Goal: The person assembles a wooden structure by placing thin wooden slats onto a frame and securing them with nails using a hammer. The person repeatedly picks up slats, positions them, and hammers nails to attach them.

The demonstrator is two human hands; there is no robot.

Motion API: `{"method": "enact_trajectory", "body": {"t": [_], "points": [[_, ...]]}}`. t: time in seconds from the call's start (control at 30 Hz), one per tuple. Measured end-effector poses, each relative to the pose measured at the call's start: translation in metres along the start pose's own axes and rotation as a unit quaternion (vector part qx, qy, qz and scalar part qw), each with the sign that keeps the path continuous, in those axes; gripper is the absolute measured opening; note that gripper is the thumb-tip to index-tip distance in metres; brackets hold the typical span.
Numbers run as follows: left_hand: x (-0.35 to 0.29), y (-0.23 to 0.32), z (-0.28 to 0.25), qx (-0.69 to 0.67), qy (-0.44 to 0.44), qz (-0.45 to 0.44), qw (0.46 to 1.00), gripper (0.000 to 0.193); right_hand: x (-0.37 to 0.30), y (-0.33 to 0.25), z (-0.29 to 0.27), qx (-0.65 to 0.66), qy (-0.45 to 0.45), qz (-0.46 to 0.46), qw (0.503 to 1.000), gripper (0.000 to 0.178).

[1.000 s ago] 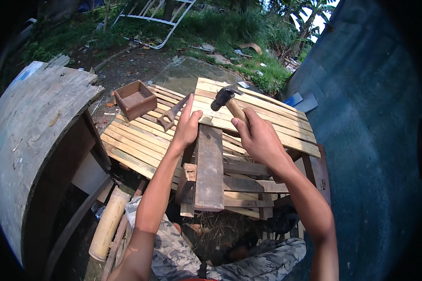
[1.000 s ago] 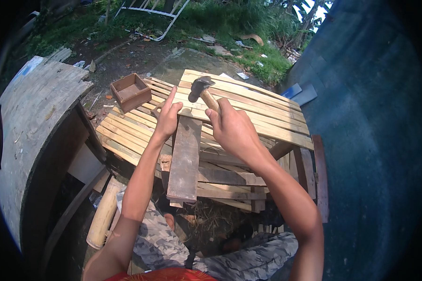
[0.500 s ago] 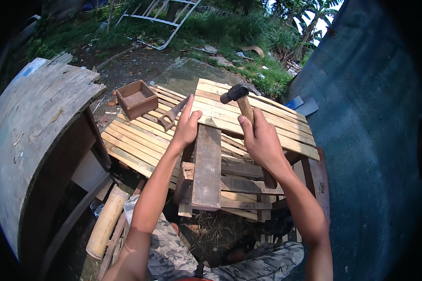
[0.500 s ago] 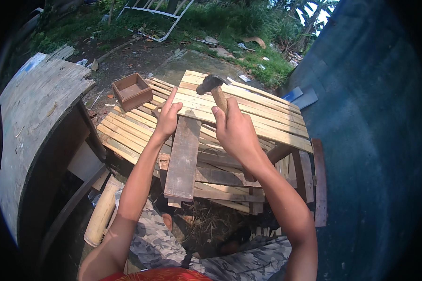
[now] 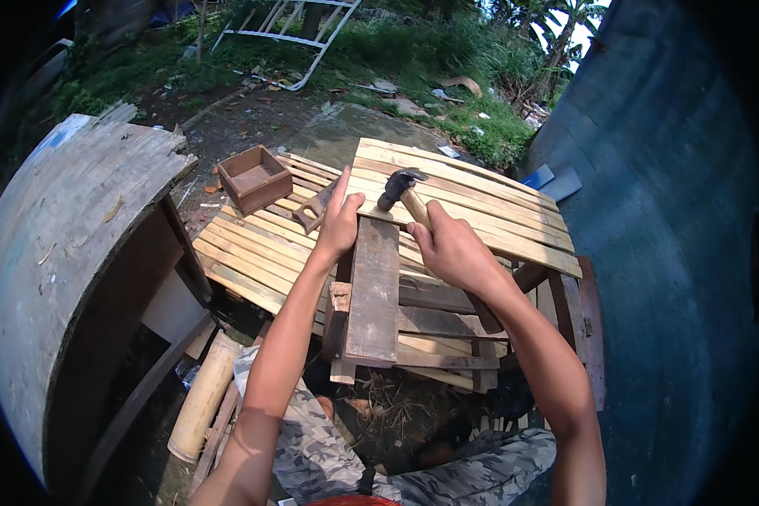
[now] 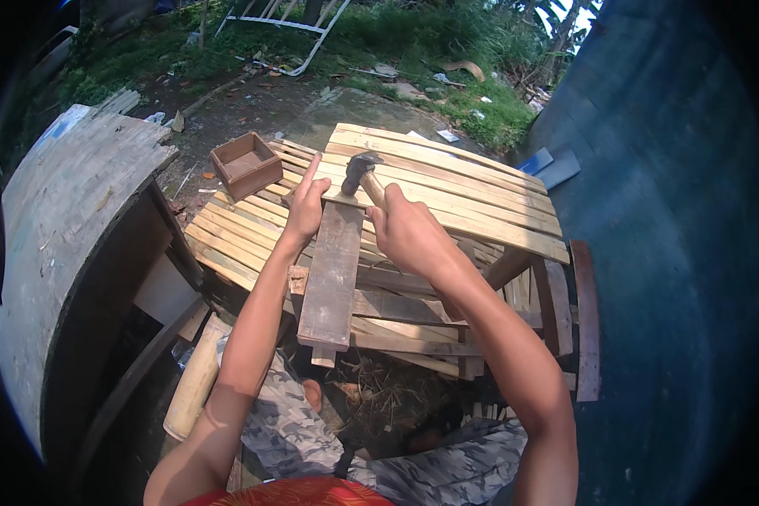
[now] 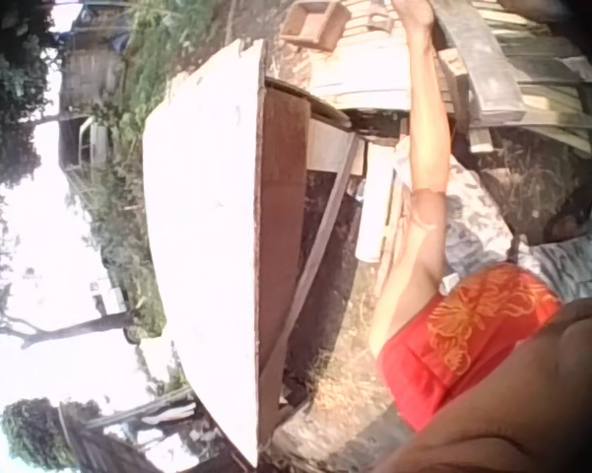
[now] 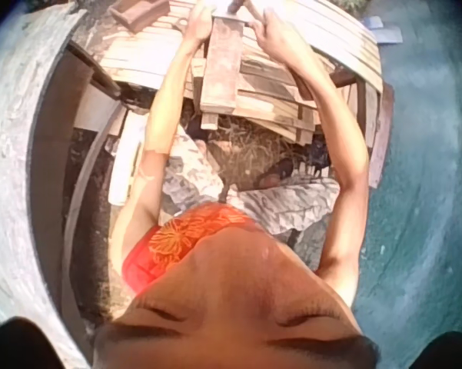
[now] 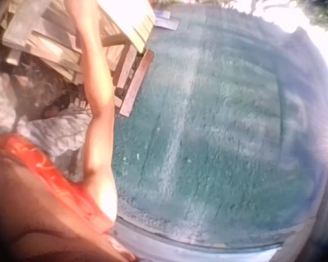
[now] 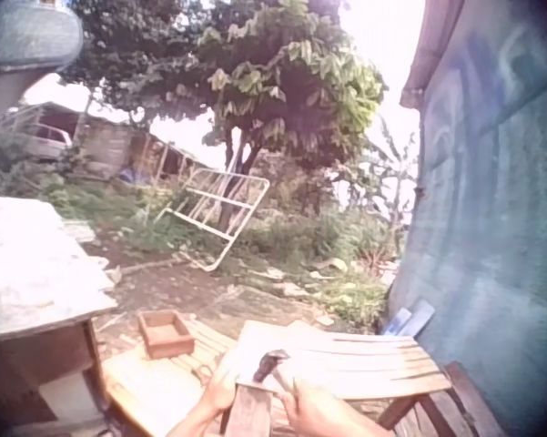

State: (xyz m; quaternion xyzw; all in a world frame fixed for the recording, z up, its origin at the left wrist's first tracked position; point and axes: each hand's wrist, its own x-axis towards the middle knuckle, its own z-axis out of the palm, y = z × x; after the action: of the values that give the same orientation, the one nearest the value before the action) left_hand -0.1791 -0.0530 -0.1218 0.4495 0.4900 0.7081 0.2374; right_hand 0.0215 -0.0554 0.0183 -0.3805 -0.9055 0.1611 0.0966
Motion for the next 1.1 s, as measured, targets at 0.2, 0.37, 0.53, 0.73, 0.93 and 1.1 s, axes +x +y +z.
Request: {"method": "enact_trajectory", "body": {"t": [0.2,0.37,0.53,0.73,0.93,1.1], "points": [[0.0,0.0,0.002,0.014,0.006,0.03,0.999,0.07,0.001,0.008,0.001,0.057,0.086,0.001,0.995,0.036],[0.0,-0.002,0.002,0.017,0.011,0.023,1.0,0.069,0.0,-0.011,-0.026,0.043,0.135,-0.042,0.989,0.036],[0.002,-0.004,0.001,-0.001,0.0,0.022,1.0,0.07,-0.004,-0.014,-0.015,0.177,0.272,-0.114,0.939,0.028],[0.002,-0.005,0.002,0.017,0.01,0.006,1.0,0.071,-0.002,0.011,-0.001,-0.002,0.054,-0.011,0.998,0.036],[0.001,-0.008,0.003,-0.006,0.011,0.015,1.0,0.072,0.002,-0.005,-0.017,-0.03,0.047,-0.012,0.998,0.039],[0.002,-0.01,0.002,0.003,0.016,0.029,0.999,0.072,-0.002,-0.014,-0.034,0.158,0.295,-0.08,0.939,0.037]]}}
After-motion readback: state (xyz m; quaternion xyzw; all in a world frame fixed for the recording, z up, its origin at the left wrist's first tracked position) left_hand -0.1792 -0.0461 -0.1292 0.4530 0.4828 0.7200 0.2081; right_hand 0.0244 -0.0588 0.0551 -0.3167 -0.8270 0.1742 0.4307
